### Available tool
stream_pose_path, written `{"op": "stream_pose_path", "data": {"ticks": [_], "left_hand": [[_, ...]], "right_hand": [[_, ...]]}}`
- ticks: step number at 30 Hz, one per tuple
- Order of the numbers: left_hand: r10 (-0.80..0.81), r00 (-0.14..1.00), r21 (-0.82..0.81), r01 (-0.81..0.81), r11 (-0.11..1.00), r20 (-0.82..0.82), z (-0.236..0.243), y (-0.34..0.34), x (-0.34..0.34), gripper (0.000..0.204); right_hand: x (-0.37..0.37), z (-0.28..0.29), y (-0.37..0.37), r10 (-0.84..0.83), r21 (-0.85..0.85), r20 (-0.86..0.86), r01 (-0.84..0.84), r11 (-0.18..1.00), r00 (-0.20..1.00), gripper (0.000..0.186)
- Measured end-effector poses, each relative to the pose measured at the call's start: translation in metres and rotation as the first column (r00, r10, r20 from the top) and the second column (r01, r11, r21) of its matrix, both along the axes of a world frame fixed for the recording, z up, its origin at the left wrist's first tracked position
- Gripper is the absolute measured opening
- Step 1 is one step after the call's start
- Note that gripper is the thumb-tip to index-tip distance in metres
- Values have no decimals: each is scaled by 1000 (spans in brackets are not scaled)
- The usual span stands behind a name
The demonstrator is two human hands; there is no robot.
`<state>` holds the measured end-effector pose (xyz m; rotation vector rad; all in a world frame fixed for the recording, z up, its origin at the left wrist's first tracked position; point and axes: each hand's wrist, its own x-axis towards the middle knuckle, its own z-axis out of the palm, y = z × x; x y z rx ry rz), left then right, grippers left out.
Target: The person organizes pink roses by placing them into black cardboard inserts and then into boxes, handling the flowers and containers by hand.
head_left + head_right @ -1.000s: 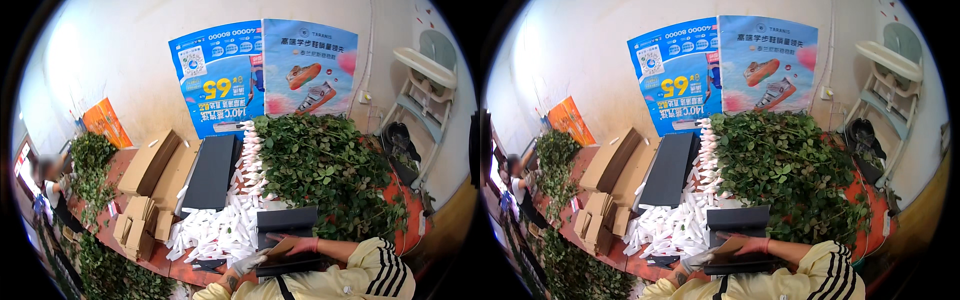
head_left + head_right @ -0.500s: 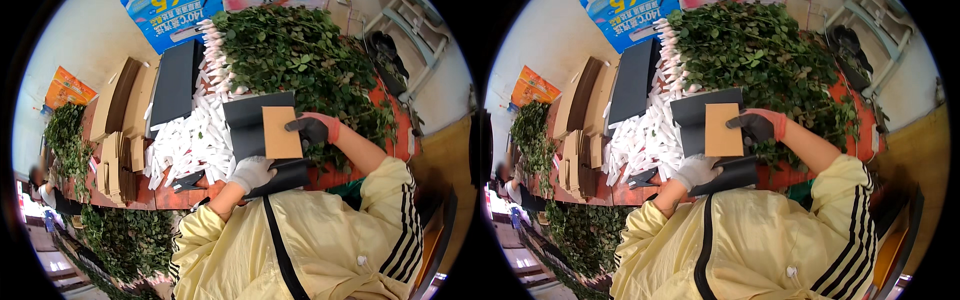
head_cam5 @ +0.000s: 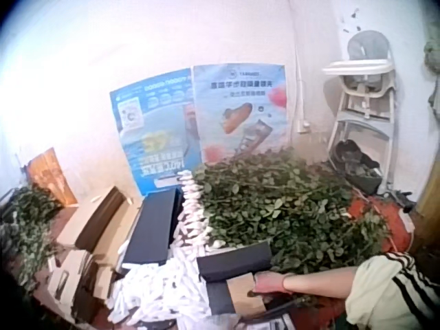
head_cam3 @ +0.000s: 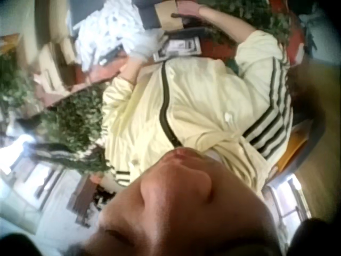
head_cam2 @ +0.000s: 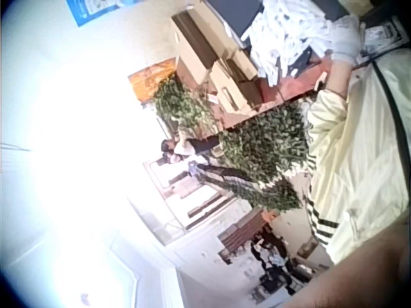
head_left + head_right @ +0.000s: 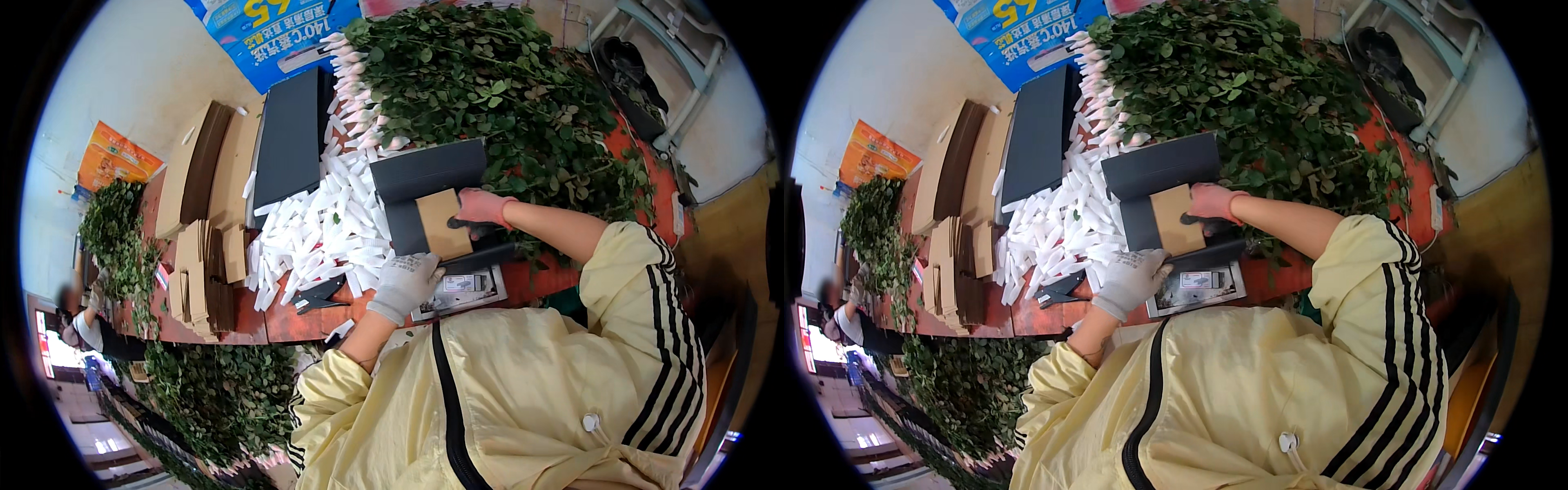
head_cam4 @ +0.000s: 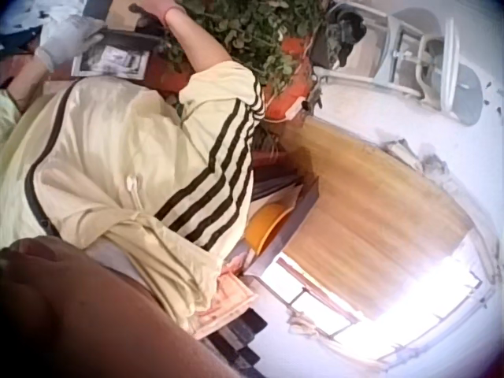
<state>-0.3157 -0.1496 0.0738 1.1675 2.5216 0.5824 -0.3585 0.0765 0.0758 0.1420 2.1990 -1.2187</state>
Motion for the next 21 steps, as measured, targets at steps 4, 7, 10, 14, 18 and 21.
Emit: {"op": "stream_pose_path", "data": {"ticks": [4, 7, 10, 14, 18, 21], "left_hand": [[28, 998, -160, -38, 986, -63, -5, 12, 1, 28], [31, 999, -124, -34, 992, -33, -5, 12, -2, 29], [-63, 984, 41, 71, 997, -168, -11, 11, -11, 31], [-91, 989, -164, 110, 980, 117, 5, 18, -17, 35], [-136, 957, -255, 203, 945, 257, 8, 24, -28, 39], [-139, 947, -320, 232, 918, 290, 13, 31, -32, 41]], "right_hand": [[-6, -21, -20, -68, 95, 81, 60, 994, 994, 26], [-5, -12, -16, 7, 150, 65, -16, 989, 998, 29], [-13, -11, -21, 61, 188, 130, -85, 978, 990, 35], [-7, 3, -22, 74, 129, 64, -82, 988, 995, 35], [-3, -5, -26, 286, 488, -70, -217, 846, 956, 34], [7, -13, -34, 698, 814, -255, -242, 528, 669, 34]]}}
